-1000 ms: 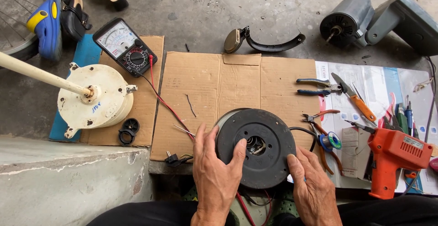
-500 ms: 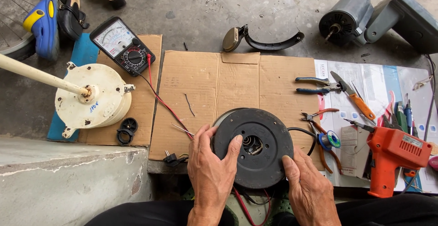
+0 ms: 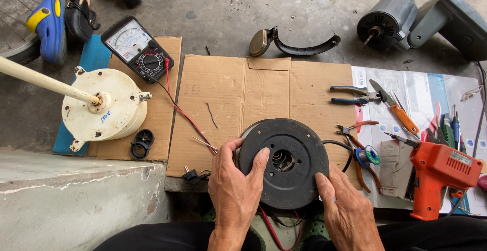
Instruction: Final assembly and electrical testing of a heating unit motor using a multimeter and hand tools.
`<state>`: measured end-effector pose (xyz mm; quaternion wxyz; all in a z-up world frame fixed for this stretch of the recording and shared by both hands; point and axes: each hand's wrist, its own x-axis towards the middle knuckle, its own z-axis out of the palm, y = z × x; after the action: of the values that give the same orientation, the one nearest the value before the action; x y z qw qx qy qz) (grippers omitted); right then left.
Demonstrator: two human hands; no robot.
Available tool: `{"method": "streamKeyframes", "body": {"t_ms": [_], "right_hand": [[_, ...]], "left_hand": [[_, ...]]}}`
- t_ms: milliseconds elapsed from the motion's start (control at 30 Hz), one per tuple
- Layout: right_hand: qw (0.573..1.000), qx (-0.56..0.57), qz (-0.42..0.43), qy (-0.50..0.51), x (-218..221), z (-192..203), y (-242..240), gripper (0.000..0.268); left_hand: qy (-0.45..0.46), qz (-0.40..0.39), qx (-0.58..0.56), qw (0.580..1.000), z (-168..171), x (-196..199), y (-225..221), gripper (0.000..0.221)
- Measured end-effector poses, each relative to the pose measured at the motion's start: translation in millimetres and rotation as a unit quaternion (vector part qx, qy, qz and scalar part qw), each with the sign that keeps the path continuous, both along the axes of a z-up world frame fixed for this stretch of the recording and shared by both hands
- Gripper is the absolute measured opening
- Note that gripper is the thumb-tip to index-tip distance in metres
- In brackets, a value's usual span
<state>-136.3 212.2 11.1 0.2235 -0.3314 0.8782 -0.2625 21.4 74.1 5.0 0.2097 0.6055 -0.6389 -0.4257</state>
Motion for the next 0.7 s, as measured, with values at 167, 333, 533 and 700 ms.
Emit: {"method": "streamKeyframes", "body": {"t_ms": [167,333,533,700], "right_hand": [[1.0,-0.001,-0.026,-0.013,5,7,-6,0.049],[0.998,-0.02,-0.044,-0.032,7,6,-5,0.047],[0.998,0.002,-0.053,-0.022,10,6,-9,0.049],[0.997,0.037,-0.059,-0.02,12,11,-12,0.048]], "left_hand": [[-0.005,0.006,-0.016,1.0,-1,-1,-1,0.056],[-0.007,0.015,-0.023,1.0,-1,-2,-2,0.05],[-0.026,0.014,-0.022,0.999,0,-5,-5,0.051],[-0.035,0.017,-0.058,0.998,-5,-6,-6,0.052]]}}
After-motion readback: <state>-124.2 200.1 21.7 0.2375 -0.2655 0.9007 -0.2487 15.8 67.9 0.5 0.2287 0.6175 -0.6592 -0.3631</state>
